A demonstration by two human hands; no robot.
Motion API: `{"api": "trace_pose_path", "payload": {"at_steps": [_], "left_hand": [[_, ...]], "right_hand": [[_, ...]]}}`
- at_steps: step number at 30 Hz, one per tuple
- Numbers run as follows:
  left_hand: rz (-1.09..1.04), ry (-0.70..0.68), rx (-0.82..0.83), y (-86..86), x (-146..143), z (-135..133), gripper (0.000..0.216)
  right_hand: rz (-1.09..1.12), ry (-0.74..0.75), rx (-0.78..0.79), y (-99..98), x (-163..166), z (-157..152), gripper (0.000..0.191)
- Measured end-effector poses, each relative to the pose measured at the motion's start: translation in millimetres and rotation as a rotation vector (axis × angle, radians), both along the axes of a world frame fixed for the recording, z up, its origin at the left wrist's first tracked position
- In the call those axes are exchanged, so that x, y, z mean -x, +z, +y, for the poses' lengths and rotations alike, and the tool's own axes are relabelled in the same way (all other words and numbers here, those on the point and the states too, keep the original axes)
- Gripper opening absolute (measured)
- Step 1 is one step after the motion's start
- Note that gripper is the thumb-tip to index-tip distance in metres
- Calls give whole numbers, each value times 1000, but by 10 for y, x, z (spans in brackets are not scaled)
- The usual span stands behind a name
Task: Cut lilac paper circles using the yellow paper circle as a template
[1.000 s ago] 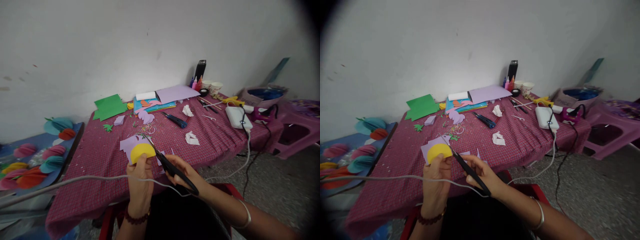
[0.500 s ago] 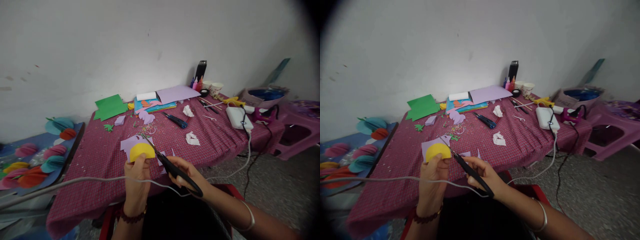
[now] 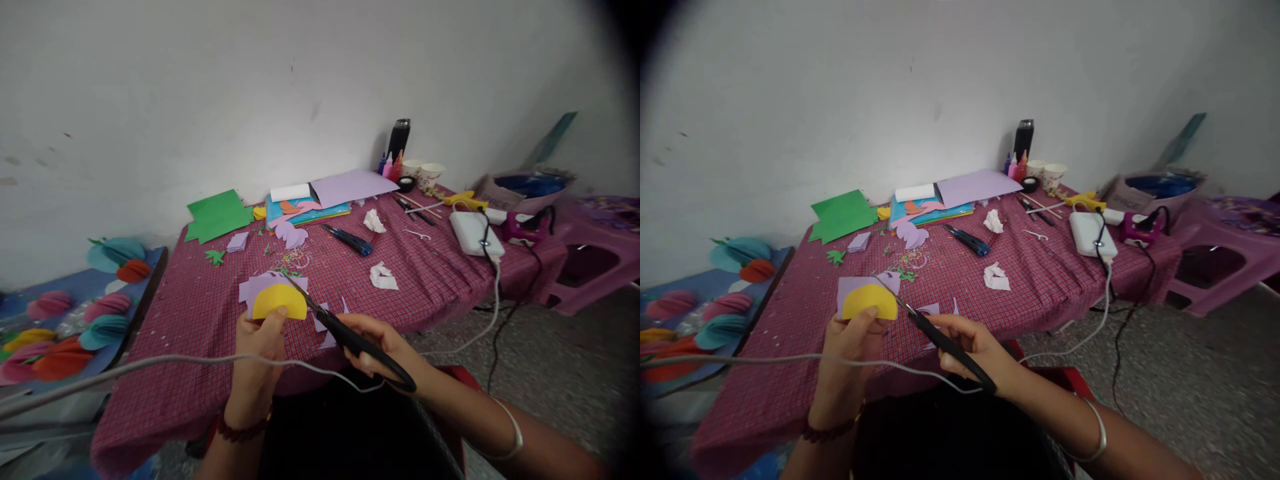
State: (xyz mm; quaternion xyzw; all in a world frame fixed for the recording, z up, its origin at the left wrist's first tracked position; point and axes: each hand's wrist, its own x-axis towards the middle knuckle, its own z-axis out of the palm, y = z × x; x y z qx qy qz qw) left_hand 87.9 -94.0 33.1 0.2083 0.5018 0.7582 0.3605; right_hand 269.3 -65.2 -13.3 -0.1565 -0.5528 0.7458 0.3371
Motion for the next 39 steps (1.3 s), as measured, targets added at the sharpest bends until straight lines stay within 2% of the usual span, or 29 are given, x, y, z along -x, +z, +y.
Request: {"api": "trace_pose_path", "payload": {"at_steps": [10,25,32,39], "left_hand": [[33,-63,27,26,49,13,14],[43,-170,65,28,143,23,15],[65,-285,137,102,212,-5,18],[71,-285,149,92,194,-2,19]], "right_hand": [[-11,55,-19,107,-73,4,53],[11,96,-57,79,-170,57,48],[-16,134,-67,125,-239,109,48],[-48,100,-37,98,-239,60,50]]}}
